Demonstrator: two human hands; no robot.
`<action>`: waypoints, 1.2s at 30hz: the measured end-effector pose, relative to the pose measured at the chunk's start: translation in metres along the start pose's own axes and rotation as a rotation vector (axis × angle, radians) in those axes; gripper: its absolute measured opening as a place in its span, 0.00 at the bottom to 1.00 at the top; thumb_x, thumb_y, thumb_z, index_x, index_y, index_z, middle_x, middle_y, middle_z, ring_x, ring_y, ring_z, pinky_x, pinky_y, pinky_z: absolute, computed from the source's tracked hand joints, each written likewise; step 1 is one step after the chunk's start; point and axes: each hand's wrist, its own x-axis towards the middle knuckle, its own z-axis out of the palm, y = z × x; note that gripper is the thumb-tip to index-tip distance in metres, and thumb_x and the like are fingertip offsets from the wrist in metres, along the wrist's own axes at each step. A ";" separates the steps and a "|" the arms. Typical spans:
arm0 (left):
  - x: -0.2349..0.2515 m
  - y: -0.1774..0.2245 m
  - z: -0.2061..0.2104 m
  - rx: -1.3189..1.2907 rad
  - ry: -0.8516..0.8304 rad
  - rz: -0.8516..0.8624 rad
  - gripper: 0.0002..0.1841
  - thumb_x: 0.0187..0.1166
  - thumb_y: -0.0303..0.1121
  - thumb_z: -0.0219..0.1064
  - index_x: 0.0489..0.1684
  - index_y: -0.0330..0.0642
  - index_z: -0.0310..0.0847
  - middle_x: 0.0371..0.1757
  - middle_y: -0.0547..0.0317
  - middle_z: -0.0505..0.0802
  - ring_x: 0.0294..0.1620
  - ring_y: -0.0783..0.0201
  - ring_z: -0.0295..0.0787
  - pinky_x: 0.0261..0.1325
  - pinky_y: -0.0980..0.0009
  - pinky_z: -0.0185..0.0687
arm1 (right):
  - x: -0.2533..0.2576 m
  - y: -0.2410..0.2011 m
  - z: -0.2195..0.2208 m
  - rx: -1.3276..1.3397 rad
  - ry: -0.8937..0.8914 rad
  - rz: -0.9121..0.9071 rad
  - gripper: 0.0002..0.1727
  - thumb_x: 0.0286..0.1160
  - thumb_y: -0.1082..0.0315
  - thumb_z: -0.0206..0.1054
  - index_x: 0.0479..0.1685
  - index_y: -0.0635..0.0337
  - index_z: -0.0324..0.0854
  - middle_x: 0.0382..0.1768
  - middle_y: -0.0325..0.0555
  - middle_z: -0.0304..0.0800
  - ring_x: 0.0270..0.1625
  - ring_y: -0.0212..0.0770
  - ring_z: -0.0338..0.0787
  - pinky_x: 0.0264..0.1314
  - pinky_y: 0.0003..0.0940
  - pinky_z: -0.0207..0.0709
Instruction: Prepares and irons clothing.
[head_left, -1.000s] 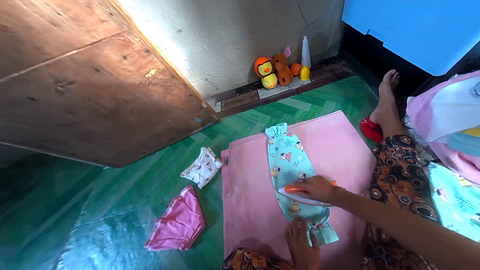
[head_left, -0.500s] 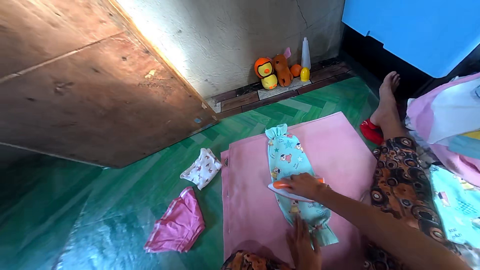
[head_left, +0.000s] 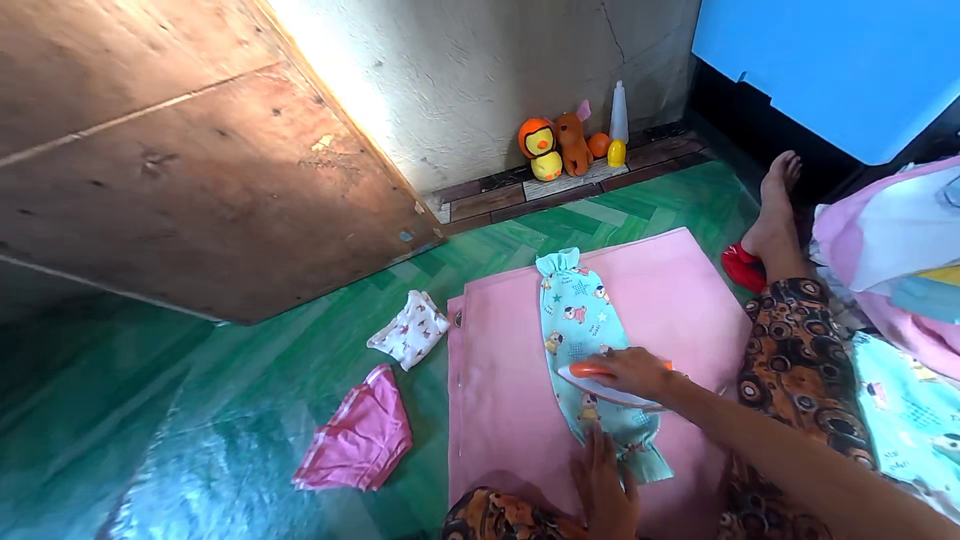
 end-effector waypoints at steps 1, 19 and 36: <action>0.000 0.000 0.000 -0.012 0.010 0.009 0.28 0.81 0.35 0.63 0.82 0.40 0.76 0.92 0.49 0.67 0.94 0.47 0.54 0.88 0.31 0.39 | -0.009 0.005 0.001 -0.004 0.005 -0.001 0.27 0.93 0.48 0.52 0.84 0.48 0.72 0.60 0.67 0.90 0.61 0.69 0.90 0.62 0.67 0.80; -0.003 0.000 0.004 -0.099 0.070 0.058 0.26 0.79 0.39 0.67 0.76 0.39 0.81 0.90 0.36 0.66 0.92 0.34 0.55 0.86 0.28 0.45 | 0.041 0.000 -0.017 -0.011 0.081 0.050 0.28 0.94 0.48 0.52 0.86 0.50 0.71 0.60 0.69 0.89 0.61 0.70 0.90 0.63 0.65 0.79; -0.001 0.003 0.003 -0.007 0.052 0.077 0.24 0.79 0.40 0.65 0.73 0.42 0.86 0.87 0.30 0.69 0.90 0.29 0.57 0.83 0.22 0.42 | 0.132 0.029 -0.082 -0.030 0.114 0.089 0.28 0.93 0.46 0.51 0.83 0.49 0.73 0.63 0.65 0.89 0.68 0.67 0.87 0.69 0.65 0.76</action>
